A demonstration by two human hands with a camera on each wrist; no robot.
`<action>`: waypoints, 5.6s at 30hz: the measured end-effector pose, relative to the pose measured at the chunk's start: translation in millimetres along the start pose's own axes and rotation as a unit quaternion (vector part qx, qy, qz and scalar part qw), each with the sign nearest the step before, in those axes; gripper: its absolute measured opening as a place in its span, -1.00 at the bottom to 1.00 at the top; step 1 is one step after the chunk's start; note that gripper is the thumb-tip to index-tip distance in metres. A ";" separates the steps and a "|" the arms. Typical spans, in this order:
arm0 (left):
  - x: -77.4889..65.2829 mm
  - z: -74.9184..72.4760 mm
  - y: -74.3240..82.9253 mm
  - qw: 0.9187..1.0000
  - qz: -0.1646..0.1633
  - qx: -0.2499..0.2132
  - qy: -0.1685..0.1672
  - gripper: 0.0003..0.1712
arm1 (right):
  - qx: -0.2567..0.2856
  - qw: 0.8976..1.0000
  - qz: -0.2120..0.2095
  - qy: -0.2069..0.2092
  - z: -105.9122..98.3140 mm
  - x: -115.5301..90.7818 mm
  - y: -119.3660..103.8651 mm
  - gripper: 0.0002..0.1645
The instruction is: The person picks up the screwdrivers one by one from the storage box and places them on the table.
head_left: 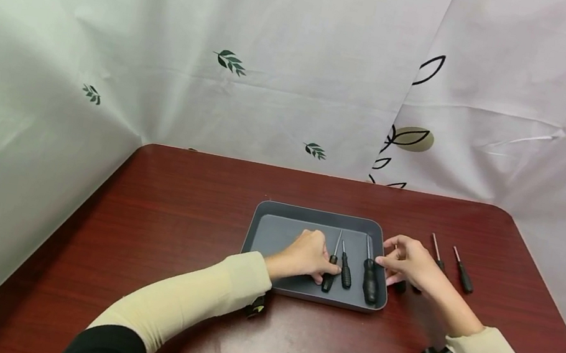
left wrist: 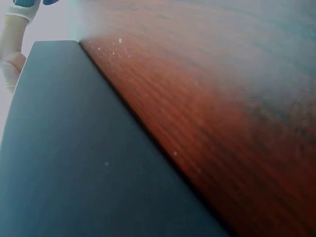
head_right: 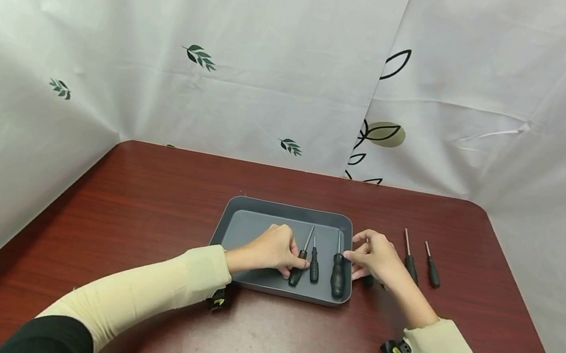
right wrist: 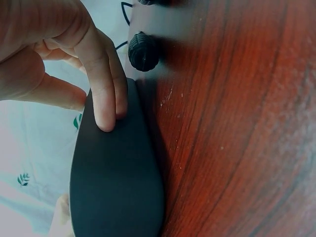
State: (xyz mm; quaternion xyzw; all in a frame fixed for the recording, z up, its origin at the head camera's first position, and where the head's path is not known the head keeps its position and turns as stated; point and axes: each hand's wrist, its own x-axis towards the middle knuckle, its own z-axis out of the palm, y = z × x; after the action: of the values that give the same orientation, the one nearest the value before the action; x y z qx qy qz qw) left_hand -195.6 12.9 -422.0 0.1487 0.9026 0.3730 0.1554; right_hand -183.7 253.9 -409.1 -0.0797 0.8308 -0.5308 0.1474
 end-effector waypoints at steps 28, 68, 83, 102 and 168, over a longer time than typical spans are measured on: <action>-4.0 -10.9 2.8 1.000 0.010 0.007 -0.023 -0.67 | 0.000 1.000 0.005 0.001 -0.9 -1.6 -3.4 -0.47; -12.3 -40.8 -14.1 0.978 -0.058 -0.192 -0.062 -0.78 | 0.026 1.000 0.006 -0.011 -0.8 0.6 0.5 -0.48; -23.1 -59.5 -18.8 0.975 -0.060 -0.204 -0.063 -0.75 | 0.035 0.999 0.004 -0.022 -3.1 0.1 2.8 -0.46; -35.0 -81.8 -33.1 0.976 -0.055 -0.200 -0.070 -0.72 | 0.034 0.999 0.010 -0.028 -4.1 0.2 3.5 -0.45; -67.7 -150.1 -103.0 0.968 -0.139 -0.210 0.004 -0.63 | 0.041 0.998 0.032 -0.026 -3.4 1.6 2.4 -0.43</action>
State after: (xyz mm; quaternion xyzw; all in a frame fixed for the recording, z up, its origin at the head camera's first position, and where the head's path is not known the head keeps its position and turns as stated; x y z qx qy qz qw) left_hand -208.6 -177.0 -383.5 -0.0154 0.8165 0.5294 0.2298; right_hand -186.3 257.3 -410.2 -0.0611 0.8062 -0.5574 0.1889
